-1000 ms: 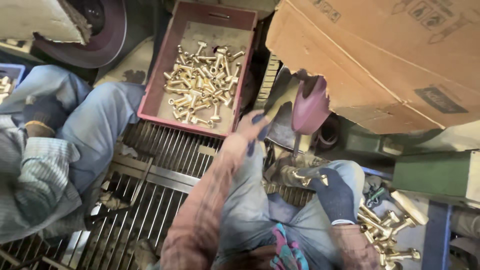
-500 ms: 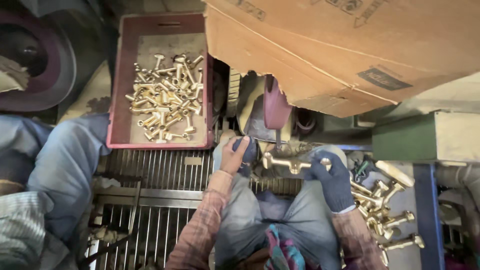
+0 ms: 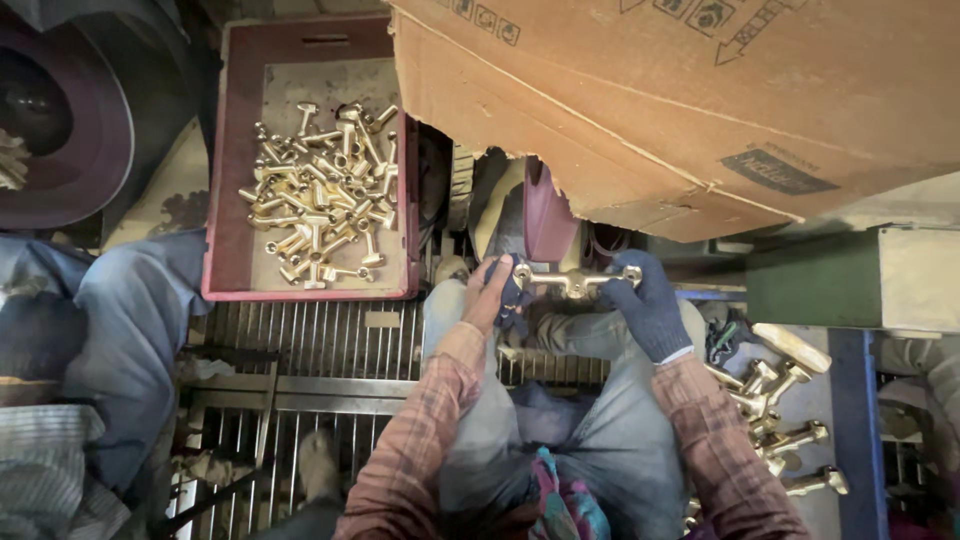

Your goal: The person sits on the floor and repeatedly rubs small brass-colored metal parts against a rotating sanding belt. They pick up each part from a red bin, press it against the belt, and place it into a blue bin. The process is repeated for multiple parts throughout the clip.

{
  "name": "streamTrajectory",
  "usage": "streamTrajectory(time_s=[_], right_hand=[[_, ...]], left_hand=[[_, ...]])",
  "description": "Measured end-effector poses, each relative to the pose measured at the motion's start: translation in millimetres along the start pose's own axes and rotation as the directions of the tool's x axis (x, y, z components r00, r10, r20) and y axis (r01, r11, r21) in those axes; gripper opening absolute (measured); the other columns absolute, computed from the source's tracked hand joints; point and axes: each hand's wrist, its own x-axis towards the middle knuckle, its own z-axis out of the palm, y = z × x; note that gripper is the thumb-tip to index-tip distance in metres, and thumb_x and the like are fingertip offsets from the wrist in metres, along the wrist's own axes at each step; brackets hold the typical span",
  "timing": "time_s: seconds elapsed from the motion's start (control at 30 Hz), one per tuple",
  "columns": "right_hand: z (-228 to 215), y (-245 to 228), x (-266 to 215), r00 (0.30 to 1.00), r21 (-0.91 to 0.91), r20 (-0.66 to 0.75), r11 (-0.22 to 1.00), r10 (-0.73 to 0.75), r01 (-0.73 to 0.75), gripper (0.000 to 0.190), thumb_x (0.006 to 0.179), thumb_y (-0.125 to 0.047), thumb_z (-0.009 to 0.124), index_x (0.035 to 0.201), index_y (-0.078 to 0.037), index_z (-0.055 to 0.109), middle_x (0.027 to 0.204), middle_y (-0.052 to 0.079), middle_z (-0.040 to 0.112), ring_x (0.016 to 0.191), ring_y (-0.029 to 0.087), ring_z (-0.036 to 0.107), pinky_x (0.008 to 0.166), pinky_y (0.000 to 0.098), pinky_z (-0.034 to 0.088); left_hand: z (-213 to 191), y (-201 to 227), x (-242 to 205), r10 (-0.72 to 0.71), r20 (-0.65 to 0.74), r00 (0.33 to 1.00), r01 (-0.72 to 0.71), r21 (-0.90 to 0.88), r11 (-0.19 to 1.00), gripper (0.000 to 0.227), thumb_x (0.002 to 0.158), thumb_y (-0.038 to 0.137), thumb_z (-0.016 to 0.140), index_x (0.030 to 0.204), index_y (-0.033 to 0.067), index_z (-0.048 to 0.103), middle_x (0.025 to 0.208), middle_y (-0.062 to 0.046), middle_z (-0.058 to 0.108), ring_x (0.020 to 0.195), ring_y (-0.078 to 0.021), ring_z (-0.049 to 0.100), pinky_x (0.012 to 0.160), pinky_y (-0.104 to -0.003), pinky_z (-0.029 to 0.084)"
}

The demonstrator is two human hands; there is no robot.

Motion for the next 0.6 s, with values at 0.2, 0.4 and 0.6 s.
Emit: streamTrajectory(time_s=[0.2,0.4,0.6], right_hand=[[8.7,-5.4,13.5,0.969,0.059,-0.043,0.969,0.242,-0.24,0.035,0.093,-0.01,0.065,0.126,-0.004,0.055,0.092,0.007,0.064,0.076,0.013,0.064,0.069,0.0286,0.055],[20.0,-16.6,26.6,0.897,0.071,-0.074,0.899,0.436,-0.432,0.029,0.093,-0.018,0.065,0.116,-0.002,0.059,0.071,0.004,0.061,0.056,0.015,0.058,0.05,0.0302,0.049],[21.9,-7.8,35.9,0.834,0.147,-0.058,0.831,0.548,-0.536,0.027,0.092,-0.026,0.065,0.105,-0.003,0.065,0.068,0.004,0.058,0.05,0.014,0.052,0.043,0.0319,0.045]], left_hand=[[-0.1,-26.6,26.4,0.067,-0.008,0.998,-0.067,-0.016,0.998,0.034,0.103,0.042,0.06,0.104,0.0071,0.057,0.071,-0.002,0.055,0.051,-0.0118,0.053,0.041,-0.031,0.046],[-6.2,-49.5,44.9,-0.022,-0.065,0.998,0.016,-0.092,0.996,0.029,0.103,0.037,0.057,0.103,0.0078,0.055,0.07,-0.003,0.059,0.051,-0.0143,0.056,0.038,-0.03,0.04],[-8.8,-56.3,49.0,-0.057,-0.037,0.998,0.051,-0.151,0.987,0.028,0.105,0.036,0.058,0.099,0.0091,0.055,0.067,-0.004,0.055,0.048,-0.0192,0.058,0.037,-0.031,0.04]])
